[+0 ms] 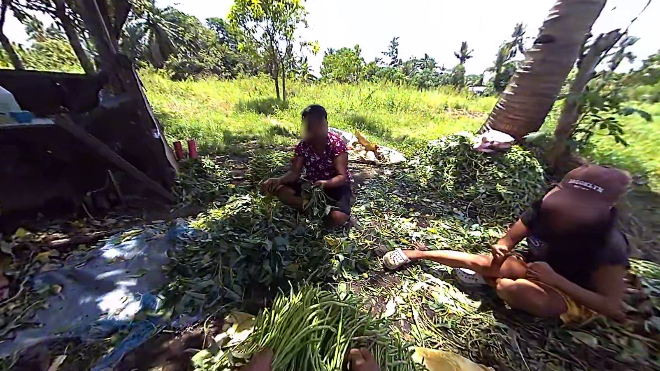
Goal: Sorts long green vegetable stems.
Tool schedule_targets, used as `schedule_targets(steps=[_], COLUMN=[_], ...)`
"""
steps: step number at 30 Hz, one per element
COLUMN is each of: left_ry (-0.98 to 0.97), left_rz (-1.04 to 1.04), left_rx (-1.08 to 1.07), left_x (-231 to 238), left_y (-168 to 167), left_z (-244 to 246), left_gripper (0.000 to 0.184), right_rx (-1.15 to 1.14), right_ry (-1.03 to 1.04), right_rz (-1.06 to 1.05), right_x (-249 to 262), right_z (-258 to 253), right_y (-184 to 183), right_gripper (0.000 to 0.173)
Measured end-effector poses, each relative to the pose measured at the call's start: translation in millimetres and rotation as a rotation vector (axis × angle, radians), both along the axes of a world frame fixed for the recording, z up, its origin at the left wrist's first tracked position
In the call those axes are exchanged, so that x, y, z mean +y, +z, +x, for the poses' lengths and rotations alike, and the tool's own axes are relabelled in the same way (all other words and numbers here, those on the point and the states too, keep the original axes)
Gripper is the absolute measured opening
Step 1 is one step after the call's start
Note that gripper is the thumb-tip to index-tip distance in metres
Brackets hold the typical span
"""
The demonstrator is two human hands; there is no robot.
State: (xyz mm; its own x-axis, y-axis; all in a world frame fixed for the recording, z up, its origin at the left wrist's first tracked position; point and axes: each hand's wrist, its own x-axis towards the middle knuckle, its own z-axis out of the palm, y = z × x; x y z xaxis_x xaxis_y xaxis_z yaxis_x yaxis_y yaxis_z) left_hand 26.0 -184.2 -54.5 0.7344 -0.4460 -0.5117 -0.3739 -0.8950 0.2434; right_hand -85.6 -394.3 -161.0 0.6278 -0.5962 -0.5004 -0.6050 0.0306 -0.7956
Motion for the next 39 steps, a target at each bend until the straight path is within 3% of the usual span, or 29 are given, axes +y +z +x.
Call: schedule_targets(steps=[2, 5, 8, 10, 14, 17, 20, 24, 26, 29, 31, 35, 37, 39], left_ry=[0.003, 0.009, 0.025, 0.119, 0.500, 0.630, 0.618, 0.550, 0.535, 0.584, 0.602, 0.543, 0.512, 0.503], left_rz=[0.039, 0.058, -0.030, -0.257, -1.038, -1.230, -1.254, -1.257, -1.253, -1.237, -1.226, -1.186, -1.156, -1.171], left_rx=[-0.002, -0.027, 0.005, 0.084, 0.476, 0.644, 0.817, 0.923, 0.915, 0.900, 0.885, 0.914, 0.962, 1.027], left_x=[-1, 1, 13, 30, 61, 67, 61, 49, 43, 36, 32, 32, 36, 41], left_y=[-7, -13, -2, 16, 60, 74, 70, 47, 42, 41, 39, 35, 36, 33], left_z=[-3, -4, 10, 20, 3, -19, -39, -65, -74, -84, -89, -87, -79, -72], left_gripper=[0.067, 0.073, 0.063, 0.055, 0.038, 0.028, 0.024, 0.031, 0.033, 0.031, 0.031, 0.031, 0.020, 0.017], right_rx=[-0.128, -0.145, -0.138, -0.184, -0.388, -0.528, -0.604, -0.510, -0.435, -0.393, -0.410, -0.319, -0.294, -0.287], right_ry=[-0.082, 0.003, -0.002, -0.059, -0.029, 0.056, 0.238, 0.627, 0.729, 0.640, 0.643, 0.796, 0.784, 0.769], right_rz=[0.130, 0.122, 0.110, 0.119, 0.007, -0.016, -0.098, -0.350, -0.272, -0.002, 0.018, -0.218, -0.340, -0.618], right_x=[5, 4, 2, -1, 6, 38, 72, 107, 112, 109, 107, 97, 88, 86], right_z=[2, 1, -2, -8, -34, -59, -78, -92, -96, -101, -100, -101, -106, -110], right_y=[-1, -5, 3, 13, 74, 113, 118, 115, 121, 116, 109, 115, 119, 115], right_gripper=[0.046, 0.037, 0.036, 0.035, 0.033, 0.030, 0.029, 0.031, 0.034, 0.042, 0.043, 0.039, 0.038, 0.031])
